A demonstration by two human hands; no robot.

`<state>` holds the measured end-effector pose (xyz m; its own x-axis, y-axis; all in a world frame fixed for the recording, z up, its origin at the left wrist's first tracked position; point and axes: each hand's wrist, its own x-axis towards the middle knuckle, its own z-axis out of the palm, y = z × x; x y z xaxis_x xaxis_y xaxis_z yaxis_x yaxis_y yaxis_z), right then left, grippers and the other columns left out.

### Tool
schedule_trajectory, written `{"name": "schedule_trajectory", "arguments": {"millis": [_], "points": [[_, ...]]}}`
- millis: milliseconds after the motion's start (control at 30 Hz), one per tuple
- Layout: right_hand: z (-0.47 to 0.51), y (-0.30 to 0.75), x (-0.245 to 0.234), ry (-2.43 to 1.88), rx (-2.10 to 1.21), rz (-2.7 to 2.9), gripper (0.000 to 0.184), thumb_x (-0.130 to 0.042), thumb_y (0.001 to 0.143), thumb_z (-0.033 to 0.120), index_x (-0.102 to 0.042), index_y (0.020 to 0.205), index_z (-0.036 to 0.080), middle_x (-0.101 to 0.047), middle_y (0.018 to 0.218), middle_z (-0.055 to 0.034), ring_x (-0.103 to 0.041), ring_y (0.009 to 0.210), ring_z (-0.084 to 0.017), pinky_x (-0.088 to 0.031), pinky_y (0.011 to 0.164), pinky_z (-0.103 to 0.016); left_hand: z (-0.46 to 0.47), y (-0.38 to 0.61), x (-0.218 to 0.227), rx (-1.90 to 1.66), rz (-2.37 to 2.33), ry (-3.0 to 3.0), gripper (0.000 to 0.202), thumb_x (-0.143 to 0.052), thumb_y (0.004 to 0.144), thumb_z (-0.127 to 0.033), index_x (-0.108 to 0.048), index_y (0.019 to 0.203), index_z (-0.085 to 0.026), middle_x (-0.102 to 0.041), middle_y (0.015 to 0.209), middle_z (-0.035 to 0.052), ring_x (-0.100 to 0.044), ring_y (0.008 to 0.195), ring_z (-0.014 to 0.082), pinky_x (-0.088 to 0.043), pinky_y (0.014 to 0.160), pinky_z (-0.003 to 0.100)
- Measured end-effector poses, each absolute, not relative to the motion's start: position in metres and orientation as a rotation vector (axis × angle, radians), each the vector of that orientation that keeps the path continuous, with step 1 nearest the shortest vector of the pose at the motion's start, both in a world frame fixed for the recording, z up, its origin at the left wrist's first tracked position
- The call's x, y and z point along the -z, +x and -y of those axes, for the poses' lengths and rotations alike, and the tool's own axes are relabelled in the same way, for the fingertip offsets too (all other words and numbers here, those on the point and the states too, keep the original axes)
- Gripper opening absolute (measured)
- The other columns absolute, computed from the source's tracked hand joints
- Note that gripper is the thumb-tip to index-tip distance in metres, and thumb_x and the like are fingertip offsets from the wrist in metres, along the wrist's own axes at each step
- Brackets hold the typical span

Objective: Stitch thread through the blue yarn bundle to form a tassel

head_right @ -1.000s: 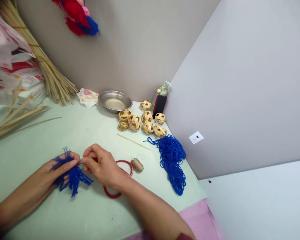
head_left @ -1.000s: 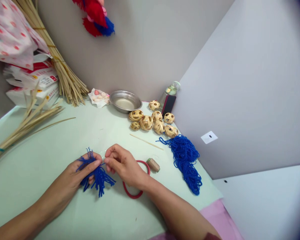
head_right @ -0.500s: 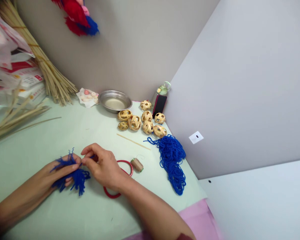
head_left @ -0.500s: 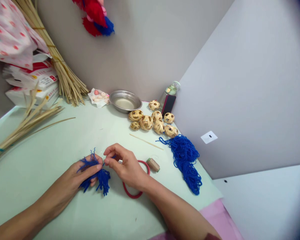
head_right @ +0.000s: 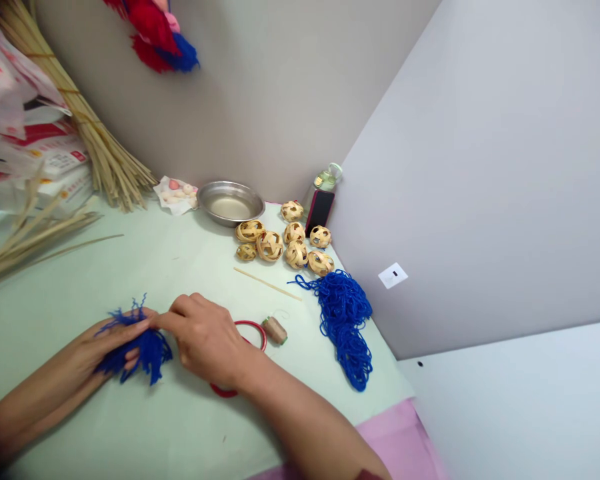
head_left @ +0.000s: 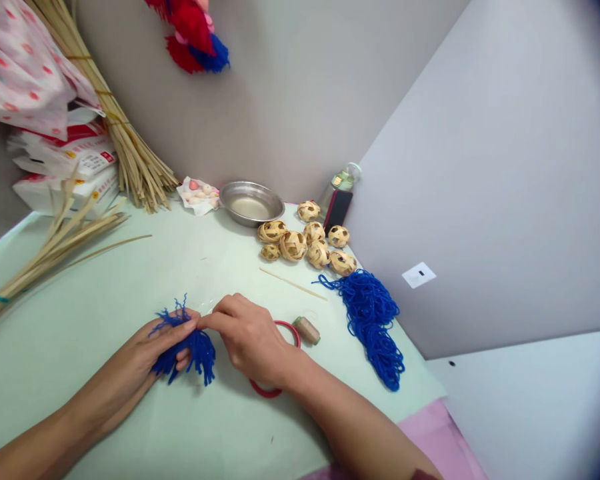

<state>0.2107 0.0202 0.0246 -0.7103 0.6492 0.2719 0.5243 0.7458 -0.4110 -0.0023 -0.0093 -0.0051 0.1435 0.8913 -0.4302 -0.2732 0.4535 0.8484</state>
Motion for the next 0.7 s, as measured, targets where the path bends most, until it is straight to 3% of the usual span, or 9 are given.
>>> {"name": "schedule_trajectory", "arguments": {"millis": [133,267,367,467,567,700], "points": [[-0.017,0.207,-0.027,-0.868,-0.153,2.702,0.039,-0.041,0.111,0.008,-0.066,0.14,0.016,-0.068,0.099,-0.0082,-0.057,0.091,-0.024,-0.049,0.078,-0.035,0.007,-0.003,0.004,-0.984,-1.139,0.667,0.043,-0.103,0.066,-0.058,-0.082,0.079,-0.023,-0.064,0.072,-0.0013,-0.056,0.068,0.0169,-0.053,0.061,0.027],[-0.018,0.202,-0.028,-0.966,-0.031,2.796,0.032,-0.04,0.114,0.01,-0.069,0.124,0.014,-0.068,0.097,-0.0098,-0.058,0.091,-0.026,-0.05,0.079,-0.037,0.006,-0.003,0.002,-0.994,-1.147,0.679,0.045,-0.102,0.067,-0.06,-0.083,0.082,-0.022,-0.062,0.071,-0.0018,-0.054,0.066,0.0157,-0.051,0.058,0.025],[-0.026,0.209,-0.028,-1.33,-0.054,2.748,0.026,-0.046,0.108,0.005,-0.071,0.114,0.013,-0.07,0.102,-0.0133,-0.061,0.093,-0.027,-0.051,0.081,-0.038,0.008,-0.002,0.0,-0.996,-1.169,0.686,0.05,-0.102,0.065,-0.062,-0.085,0.087,-0.021,-0.062,0.07,-0.0013,-0.054,0.065,0.016,-0.05,0.057,0.026],[-0.034,0.219,-0.033,-1.605,-0.333,2.489,0.024,-0.049,0.111,0.011,-0.072,0.114,0.015,-0.072,0.107,-0.0126,-0.063,0.096,-0.024,-0.05,0.084,-0.036,0.009,-0.001,-0.003,-1.001,-1.183,0.7,0.051,-0.102,0.064,-0.061,-0.084,0.088,-0.02,-0.062,0.072,-0.0005,-0.054,0.064,0.0165,-0.049,0.057,0.028],[-0.034,0.222,-0.041,-1.377,-0.828,2.192,0.026,-0.051,0.117,0.033,-0.072,0.111,0.019,-0.072,0.108,-0.0075,-0.065,0.1,-0.02,-0.05,0.09,-0.033,0.009,-0.001,-0.004,-0.984,-1.182,0.761,0.049,-0.099,0.068,-0.063,-0.084,0.088,-0.021,-0.06,0.069,-0.0011,-0.052,0.063,0.0171,-0.047,0.057,0.029],[-0.028,0.211,-0.042,-1.114,-1.344,1.862,0.044,-0.071,0.102,0.063,-0.07,0.098,0.019,-0.068,0.094,-0.0017,-0.06,0.086,-0.016,-0.049,0.079,-0.029,0.011,-0.001,-0.001,-0.919,-1.174,0.868,0.05,-0.092,0.072,-0.071,-0.08,0.081,-0.024,-0.059,0.064,-0.0014,-0.052,0.062,0.0184,-0.044,0.057,0.03]]}}
